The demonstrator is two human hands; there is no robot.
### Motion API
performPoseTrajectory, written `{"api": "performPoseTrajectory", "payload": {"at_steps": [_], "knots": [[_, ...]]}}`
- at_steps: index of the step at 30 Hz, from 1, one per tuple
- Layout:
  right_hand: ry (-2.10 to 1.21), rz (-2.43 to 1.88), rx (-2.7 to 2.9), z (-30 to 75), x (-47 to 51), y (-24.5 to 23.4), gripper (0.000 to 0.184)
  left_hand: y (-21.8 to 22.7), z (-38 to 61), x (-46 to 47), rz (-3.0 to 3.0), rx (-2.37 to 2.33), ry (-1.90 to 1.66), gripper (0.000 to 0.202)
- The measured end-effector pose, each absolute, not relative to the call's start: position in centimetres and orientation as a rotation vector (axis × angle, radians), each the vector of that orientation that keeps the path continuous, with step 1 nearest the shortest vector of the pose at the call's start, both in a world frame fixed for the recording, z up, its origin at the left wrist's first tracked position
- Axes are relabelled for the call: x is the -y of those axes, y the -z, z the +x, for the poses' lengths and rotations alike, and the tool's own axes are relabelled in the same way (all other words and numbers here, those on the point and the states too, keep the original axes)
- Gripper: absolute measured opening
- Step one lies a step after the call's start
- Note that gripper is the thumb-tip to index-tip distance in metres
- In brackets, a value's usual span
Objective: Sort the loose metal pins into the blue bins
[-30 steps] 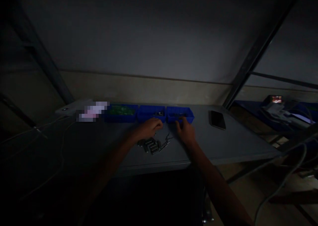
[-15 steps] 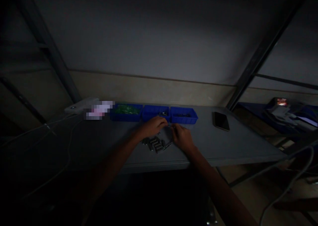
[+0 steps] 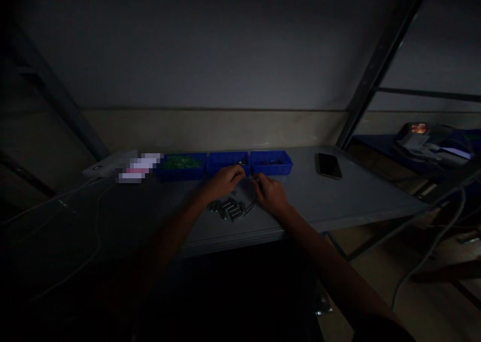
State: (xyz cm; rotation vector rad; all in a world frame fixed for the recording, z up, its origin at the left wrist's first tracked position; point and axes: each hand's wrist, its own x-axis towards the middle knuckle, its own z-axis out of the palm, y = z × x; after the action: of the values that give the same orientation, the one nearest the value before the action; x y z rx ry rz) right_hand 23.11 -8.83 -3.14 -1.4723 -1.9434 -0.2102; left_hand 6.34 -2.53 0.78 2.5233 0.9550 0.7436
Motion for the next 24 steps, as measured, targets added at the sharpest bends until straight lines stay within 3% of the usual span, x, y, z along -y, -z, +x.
{"api": "performPoseTrajectory", "payload": {"at_steps": [14,24], "knots": [[0.212,-1.35,2.033,23.1,8.8,3.2,0.029,-0.4,6.4,2.1,2.525,-1.061,-0.749,0.028],[0.266,-1.655,1.501,27.0,5.5,2.3,0.04,-1.0,2.9,0.6,2.547,-0.996,-0.444,0.021]]}}
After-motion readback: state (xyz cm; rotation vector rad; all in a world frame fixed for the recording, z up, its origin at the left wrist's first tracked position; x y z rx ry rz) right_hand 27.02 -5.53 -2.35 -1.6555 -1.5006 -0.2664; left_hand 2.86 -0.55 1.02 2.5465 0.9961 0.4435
